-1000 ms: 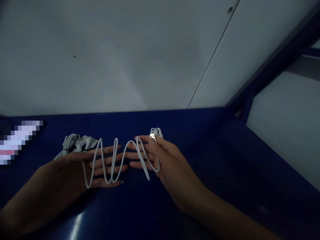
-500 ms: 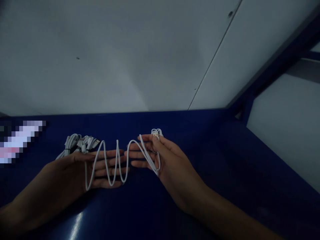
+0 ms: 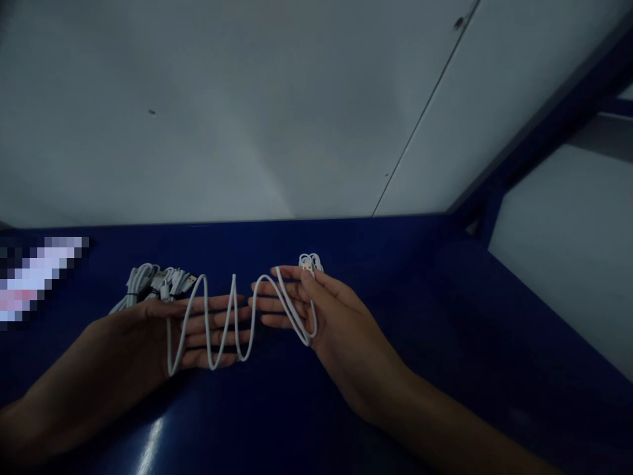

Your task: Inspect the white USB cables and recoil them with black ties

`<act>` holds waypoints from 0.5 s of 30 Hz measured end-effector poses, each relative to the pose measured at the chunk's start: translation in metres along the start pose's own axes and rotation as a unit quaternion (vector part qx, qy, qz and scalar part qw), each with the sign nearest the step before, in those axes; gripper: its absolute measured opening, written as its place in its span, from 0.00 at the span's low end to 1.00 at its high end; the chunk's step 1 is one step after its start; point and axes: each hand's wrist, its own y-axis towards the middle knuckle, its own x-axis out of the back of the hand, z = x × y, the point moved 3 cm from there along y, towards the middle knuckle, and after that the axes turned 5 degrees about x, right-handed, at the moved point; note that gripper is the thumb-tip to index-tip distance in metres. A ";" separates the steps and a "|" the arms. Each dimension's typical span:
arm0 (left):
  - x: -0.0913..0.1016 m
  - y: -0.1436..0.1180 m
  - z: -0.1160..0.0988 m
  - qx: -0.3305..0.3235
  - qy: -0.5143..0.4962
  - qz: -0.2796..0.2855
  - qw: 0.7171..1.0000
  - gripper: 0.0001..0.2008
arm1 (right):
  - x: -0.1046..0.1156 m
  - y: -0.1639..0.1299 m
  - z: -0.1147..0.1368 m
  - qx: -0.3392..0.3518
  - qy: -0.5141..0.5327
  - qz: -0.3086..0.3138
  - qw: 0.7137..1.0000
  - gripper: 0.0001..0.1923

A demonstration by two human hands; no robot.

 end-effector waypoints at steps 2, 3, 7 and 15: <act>0.000 0.000 0.000 0.001 -0.006 -0.006 1.000 0.24 | 0.000 0.000 -0.001 0.003 0.001 0.005 1.000 0.16; 0.000 0.000 0.000 0.002 -0.005 -0.010 1.000 0.24 | 0.000 0.000 -0.001 0.004 0.001 0.005 1.000 0.16; 0.000 -0.001 0.000 -0.001 -0.006 -0.003 1.000 0.24 | 0.000 0.000 0.001 -0.005 -0.006 0.006 1.000 0.17; 0.012 0.003 0.001 0.015 -0.055 0.014 0.998 0.23 | -0.001 -0.002 0.002 -0.013 -0.005 0.002 1.000 0.16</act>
